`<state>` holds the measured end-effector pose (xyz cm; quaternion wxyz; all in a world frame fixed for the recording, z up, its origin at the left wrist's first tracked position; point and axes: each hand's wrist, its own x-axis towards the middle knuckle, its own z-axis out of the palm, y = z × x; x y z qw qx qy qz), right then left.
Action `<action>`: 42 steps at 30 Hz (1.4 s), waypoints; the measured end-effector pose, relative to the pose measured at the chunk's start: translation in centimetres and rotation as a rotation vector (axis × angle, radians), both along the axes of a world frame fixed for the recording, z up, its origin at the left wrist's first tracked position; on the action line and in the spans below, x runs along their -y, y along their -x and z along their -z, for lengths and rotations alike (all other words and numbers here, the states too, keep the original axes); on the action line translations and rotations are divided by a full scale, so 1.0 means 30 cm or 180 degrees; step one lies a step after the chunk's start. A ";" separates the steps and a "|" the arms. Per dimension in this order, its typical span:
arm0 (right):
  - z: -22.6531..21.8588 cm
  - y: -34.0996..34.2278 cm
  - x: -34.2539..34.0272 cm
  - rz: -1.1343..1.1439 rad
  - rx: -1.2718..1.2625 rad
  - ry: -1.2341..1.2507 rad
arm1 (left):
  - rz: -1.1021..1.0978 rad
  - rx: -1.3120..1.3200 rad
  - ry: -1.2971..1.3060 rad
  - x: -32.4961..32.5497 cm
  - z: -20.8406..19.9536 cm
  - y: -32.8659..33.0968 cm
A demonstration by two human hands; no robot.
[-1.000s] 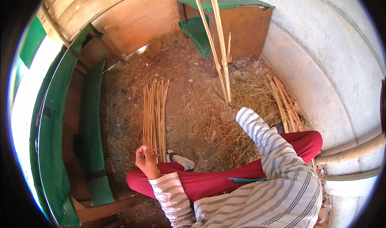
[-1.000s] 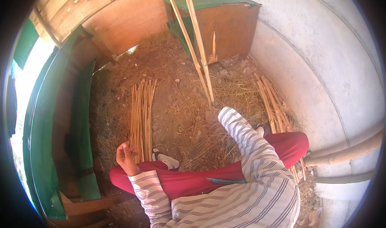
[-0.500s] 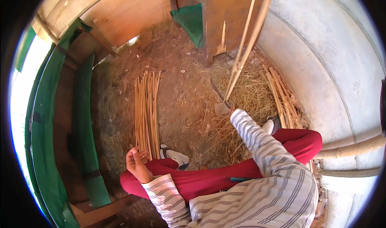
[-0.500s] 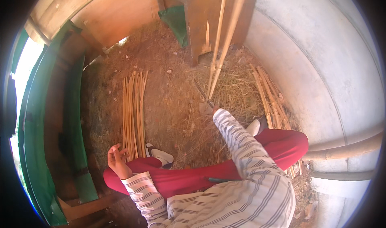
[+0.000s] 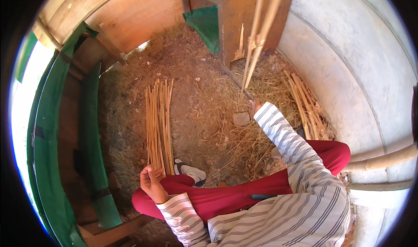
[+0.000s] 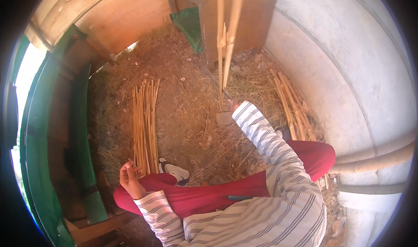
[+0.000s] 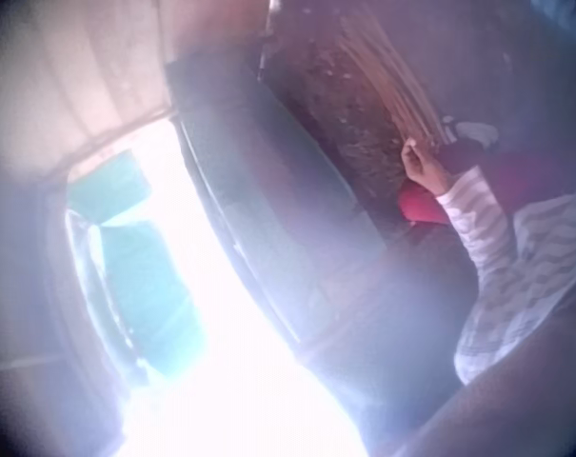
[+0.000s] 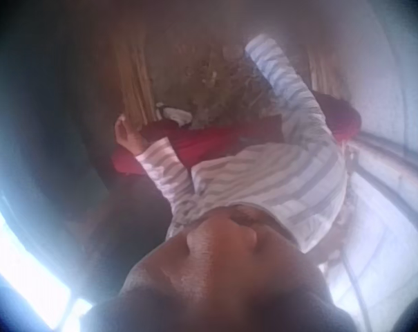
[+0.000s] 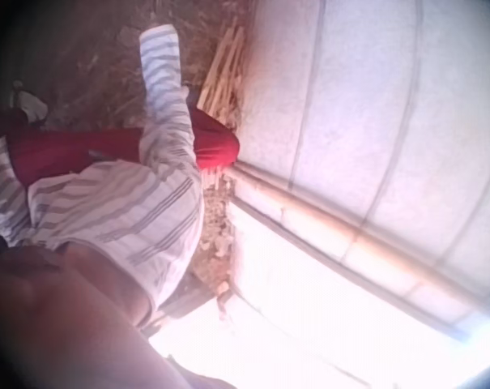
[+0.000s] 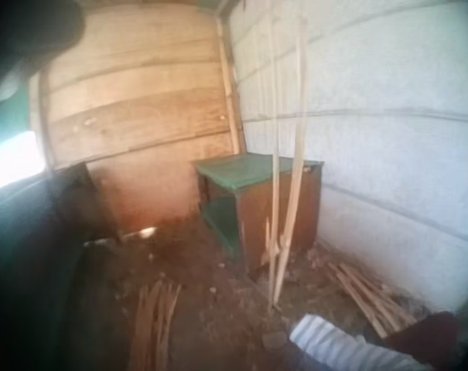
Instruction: The person sits on the ground and uses a machete to split long bamboo poles into thin strips. They hold the bamboo vertically and strike it with the blade to separate the sections, then use a small blue knife to further refine the strips.
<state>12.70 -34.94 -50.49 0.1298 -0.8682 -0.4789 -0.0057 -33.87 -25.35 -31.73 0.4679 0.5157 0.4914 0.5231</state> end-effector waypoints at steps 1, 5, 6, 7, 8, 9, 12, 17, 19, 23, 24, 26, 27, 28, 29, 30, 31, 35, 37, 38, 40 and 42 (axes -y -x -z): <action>-0.099 -0.025 0.039 0.0104 0.0054 -0.0084 | 0.0114 0.0037 0.0002 -0.008 -0.006 -0.038; -0.070 -0.026 0.098 -0.0096 0.1195 0.1139 | 0.0214 0.0123 0.0044 -0.024 -0.020 -0.084; 0.029 -0.041 0.120 0.0006 0.0936 0.1303 | 0.0235 0.0178 0.0055 -0.032 -0.027 -0.109; 0.150 -0.058 0.143 0.0239 0.0433 0.1424 | 0.0274 0.0217 0.0089 -0.032 -0.032 -0.125; 0.268 -0.071 0.148 0.0848 -0.0520 0.1235 | 0.0340 0.0287 0.0149 -0.035 -0.033 -0.130; 0.336 -0.051 0.121 0.1316 -0.1178 0.1151 | 0.0301 0.0354 0.0169 -0.038 -0.026 -0.111; 0.386 -0.026 0.029 0.2039 -0.2090 0.1067 | 0.0168 0.0450 0.0190 -0.046 -0.025 -0.077; 0.274 -0.084 -0.012 0.1516 -0.1884 0.1295 | 0.0234 0.0428 0.0136 -0.053 -0.026 -0.095; 0.196 -0.083 -0.017 0.1271 -0.1717 0.1285 | 0.0235 0.0404 0.0118 -0.047 -0.022 -0.081; -0.025 -0.048 0.010 0.0908 -0.1221 0.0896 | 0.0102 0.0310 0.0144 -0.025 -0.012 -0.049; -0.087 -0.035 0.030 0.0825 -0.1029 0.0646 | 0.0118 0.0295 0.0152 -0.018 -0.006 -0.046; -0.119 -0.037 0.071 0.0493 -0.0442 -0.0119 | 0.0187 0.0264 0.0167 -0.017 -0.004 -0.048; -0.121 -0.037 0.080 0.0303 -0.0149 -0.0512 | 0.0163 0.0257 0.0161 -0.013 -0.002 -0.046; -0.047 -0.067 0.102 0.0223 0.0367 -0.0343 | 0.0193 0.0261 0.0155 -0.019 -0.004 -0.067; 0.121 -0.138 0.142 0.0198 0.0902 -0.0160 | 0.0282 0.0286 0.0149 -0.030 -0.012 -0.108; 0.237 -0.149 0.143 0.0163 0.1007 0.0229 | 0.0290 0.0333 0.0162 -0.036 -0.020 -0.123; 0.303 -0.106 0.124 0.0182 0.0618 0.0651 | 0.0244 0.0344 0.0176 -0.039 -0.034 -0.122; 0.504 0.074 0.095 0.1179 -0.1577 0.1343 | 0.0163 0.0352 -0.0012 -0.058 -0.059 -0.090; 0.499 0.062 0.114 0.1365 -0.1791 0.1419 | 0.0227 0.0403 -0.0132 -0.076 -0.067 -0.145; 0.482 0.065 0.091 0.1315 -0.1767 0.1486 | 0.0176 0.0372 -0.0160 -0.063 -0.082 -0.143; 0.440 0.065 0.079 0.1268 -0.1794 0.1541 | 0.0274 0.0121 -0.0331 -0.029 -0.146 -0.195; 0.404 0.041 0.105 0.1272 -0.1753 0.1584 | 0.0859 0.0260 -0.0719 0.030 -0.218 -0.299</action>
